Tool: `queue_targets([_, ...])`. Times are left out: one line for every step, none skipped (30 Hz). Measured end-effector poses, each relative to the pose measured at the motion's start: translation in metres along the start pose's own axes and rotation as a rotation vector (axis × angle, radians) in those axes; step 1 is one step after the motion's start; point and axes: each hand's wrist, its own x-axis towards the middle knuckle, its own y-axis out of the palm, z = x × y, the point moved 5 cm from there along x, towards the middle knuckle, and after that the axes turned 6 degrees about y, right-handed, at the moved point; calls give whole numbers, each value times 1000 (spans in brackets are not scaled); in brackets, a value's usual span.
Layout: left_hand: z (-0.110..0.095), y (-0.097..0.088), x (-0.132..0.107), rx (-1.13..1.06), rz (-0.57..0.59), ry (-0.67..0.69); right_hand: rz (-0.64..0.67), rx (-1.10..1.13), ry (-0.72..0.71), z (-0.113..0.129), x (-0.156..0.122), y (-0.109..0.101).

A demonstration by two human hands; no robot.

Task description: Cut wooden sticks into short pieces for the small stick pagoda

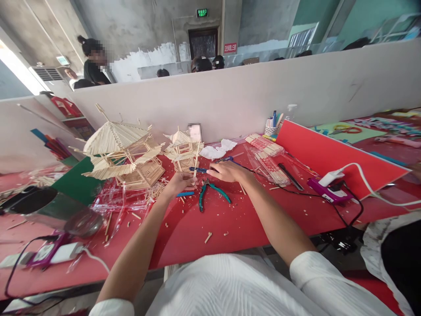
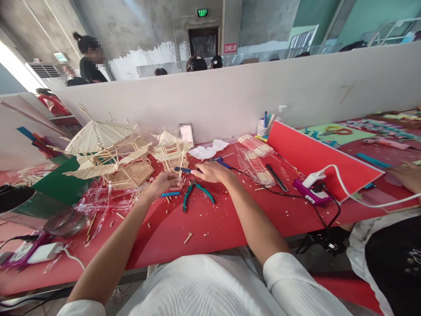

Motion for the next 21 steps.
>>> queue_targets([1, 0, 0, -8, -2, -7, -4, -1, 1, 0, 0, 0])
queue_targets([2, 0, 1, -15, -1, -14, -7, -2, 4, -1, 0, 0])
queue_targets([3, 0, 1, -20, 2, -20, -8, -2, 6, -1, 0, 0])
queue_targets([4, 0, 2, -24, 7, -22, -10, 0, 6, -1, 0, 0])
queue_targets([4, 0, 2, -27, 13, -20, -12, 2, 4, 0, -1, -1])
queue_targets([5, 0, 2, -31, 18, -15, -16, 3, 2, 0, -2, -2])
queue_targets([5, 0, 2, -35, 23, -8, -19, 3, -1, 0, -3, -3])
queue_targets([5, 0, 2, -37, 27, -3, -20, 1, -4, 0, -4, -4])
queue_targets([5, 0, 2, -37, 29, -2, -19, -1, -6, 1, -4, -4])
queue_targets([5, 0, 2, -36, 32, -3, -16, -4, -6, 1, -5, -5])
queue_targets([6, -1, 2, -34, 31, -4, -14, -7, -7, 1, -6, -6])
queue_targets([5, -1, 1, -32, 31, -7, -13, -10, -7, 1, -6, -6])
queue_targets([5, -1, 1, -31, 29, -7, -13, -12, -7, 1, -6, -6])
queue_targets([5, -1, 1, -31, 29, -7, -15, -14, -8, 2, -6, -6])
queue_targets([4, -1, 0, -31, 29, -5, -17, -14, -9, 2, -6, -7])
queue_targets([3, -1, 0, -30, 28, -6, -18, -13, -11, 2, -5, -7])
queue_targets([3, -1, 0, -29, 27, -9, -17, -11, -10, 2, -5, -6])
queue_targets([2, 0, -1, -29, 26, -12, -16, -8, -8, 2, -5, -6])
queue_targets([2, 0, -1, -29, 23, -15, -14, -5, -4, 2, -5, -6])
queue_targets([1, 0, -1, -30, 22, -19, -9, -4, -1, 2, -4, -6])
queue_targets([1, 1, -2, -31, 22, -20, -5, -5, 3, 2, -4, -6])
